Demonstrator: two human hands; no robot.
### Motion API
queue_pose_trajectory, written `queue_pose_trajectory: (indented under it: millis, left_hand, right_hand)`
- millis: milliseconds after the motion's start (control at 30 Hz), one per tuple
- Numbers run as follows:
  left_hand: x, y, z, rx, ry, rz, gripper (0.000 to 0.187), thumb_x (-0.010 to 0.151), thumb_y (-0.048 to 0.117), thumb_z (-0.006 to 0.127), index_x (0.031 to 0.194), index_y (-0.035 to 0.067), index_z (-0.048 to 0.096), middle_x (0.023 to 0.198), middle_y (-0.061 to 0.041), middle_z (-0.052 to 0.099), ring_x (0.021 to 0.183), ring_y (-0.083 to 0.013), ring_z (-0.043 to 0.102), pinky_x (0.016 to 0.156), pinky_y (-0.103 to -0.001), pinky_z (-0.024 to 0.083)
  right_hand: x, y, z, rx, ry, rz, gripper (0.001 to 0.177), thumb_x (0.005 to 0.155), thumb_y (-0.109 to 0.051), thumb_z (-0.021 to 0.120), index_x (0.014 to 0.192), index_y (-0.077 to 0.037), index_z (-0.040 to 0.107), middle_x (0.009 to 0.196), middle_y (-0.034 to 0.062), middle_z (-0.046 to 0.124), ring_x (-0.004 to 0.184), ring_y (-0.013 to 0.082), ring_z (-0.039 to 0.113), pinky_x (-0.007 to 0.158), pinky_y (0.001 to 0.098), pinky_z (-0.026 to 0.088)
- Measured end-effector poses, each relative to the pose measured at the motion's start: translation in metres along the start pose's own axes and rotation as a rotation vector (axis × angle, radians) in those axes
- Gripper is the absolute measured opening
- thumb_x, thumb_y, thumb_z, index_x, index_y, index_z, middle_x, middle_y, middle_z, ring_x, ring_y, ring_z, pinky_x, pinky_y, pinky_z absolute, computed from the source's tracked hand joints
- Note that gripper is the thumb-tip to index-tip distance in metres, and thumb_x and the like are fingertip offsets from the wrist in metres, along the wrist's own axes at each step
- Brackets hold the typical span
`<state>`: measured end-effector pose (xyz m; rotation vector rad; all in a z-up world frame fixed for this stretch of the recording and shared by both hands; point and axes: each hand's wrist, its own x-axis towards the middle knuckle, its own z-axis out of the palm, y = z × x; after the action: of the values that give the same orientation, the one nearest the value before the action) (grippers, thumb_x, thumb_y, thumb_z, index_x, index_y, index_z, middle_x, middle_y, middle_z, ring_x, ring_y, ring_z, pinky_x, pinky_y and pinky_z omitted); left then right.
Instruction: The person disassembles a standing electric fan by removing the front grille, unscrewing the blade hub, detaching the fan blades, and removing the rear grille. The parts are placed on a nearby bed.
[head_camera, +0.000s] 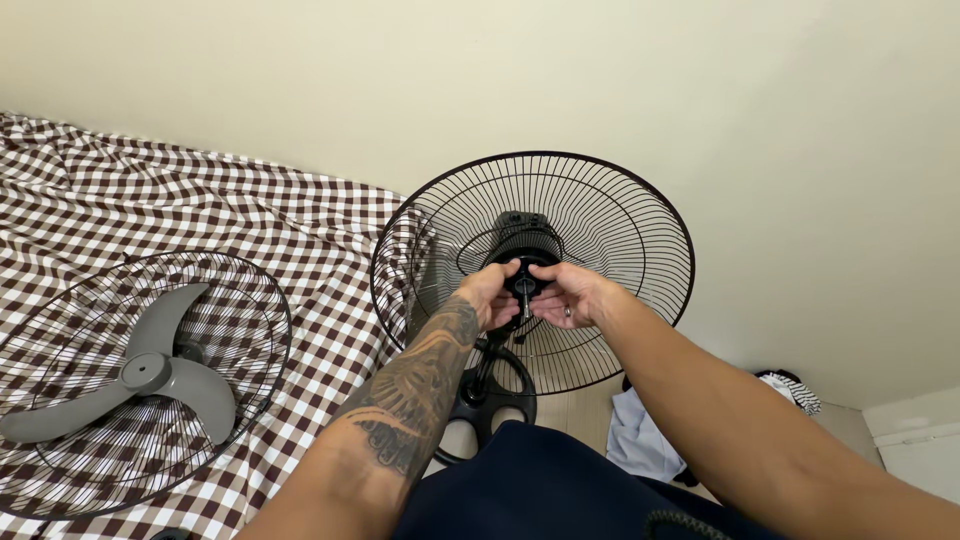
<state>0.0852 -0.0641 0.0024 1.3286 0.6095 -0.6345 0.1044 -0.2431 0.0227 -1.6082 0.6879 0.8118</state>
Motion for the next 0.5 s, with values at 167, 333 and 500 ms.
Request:
queue_pose_trajectory:
  millis: [167, 333, 500]
  left_hand:
    - [-0.031, 0.015, 0.004, 0.119, 0.093, 0.014, 0.059, 0.09, 0.055, 0.075, 0.1, -0.003, 0.068, 0.087, -0.011, 0.073, 0.068, -0.0198, 0.068, 0.061, -0.034, 0.054]
    - [-0.008, 0.011, 0.0, 0.123, 0.02, 0.019, 0.049, 0.091, 0.047, 0.074, 0.101, -0.001, 0.067, 0.087, -0.009, 0.073, 0.067, -0.0199, 0.068, 0.06, -0.034, 0.055]
    - [0.023, -0.004, 0.008, -0.108, 0.045, -0.001, 0.031, 0.092, 0.031, 0.075, 0.1, 0.001, 0.068, 0.085, -0.012, 0.072, 0.066, -0.0224, 0.067, 0.058, -0.036, 0.057]
  right_hand:
    - [0.015, 0.005, 0.015, 0.173, 0.168, -0.03, 0.055, 0.08, -0.045, 0.086, 0.097, -0.001, 0.057, 0.087, 0.0051, 0.06, 0.075, 0.0138, 0.061, 0.069, 0.0266, 0.057]
    - [0.023, 0.013, 0.022, 0.5, 0.138, 0.063, 0.049, 0.075, -0.036, 0.091, 0.082, -0.008, 0.051, 0.07, -0.0047, 0.044, 0.053, 0.006, 0.04, 0.054, 0.0219, 0.047]
    - [0.027, 0.019, 0.03, 0.634, 0.028, 0.016, 0.032, 0.07, -0.029, 0.085, 0.077, -0.014, 0.057, 0.063, -0.0054, 0.052, 0.046, 0.0063, 0.038, 0.048, 0.0203, 0.039]
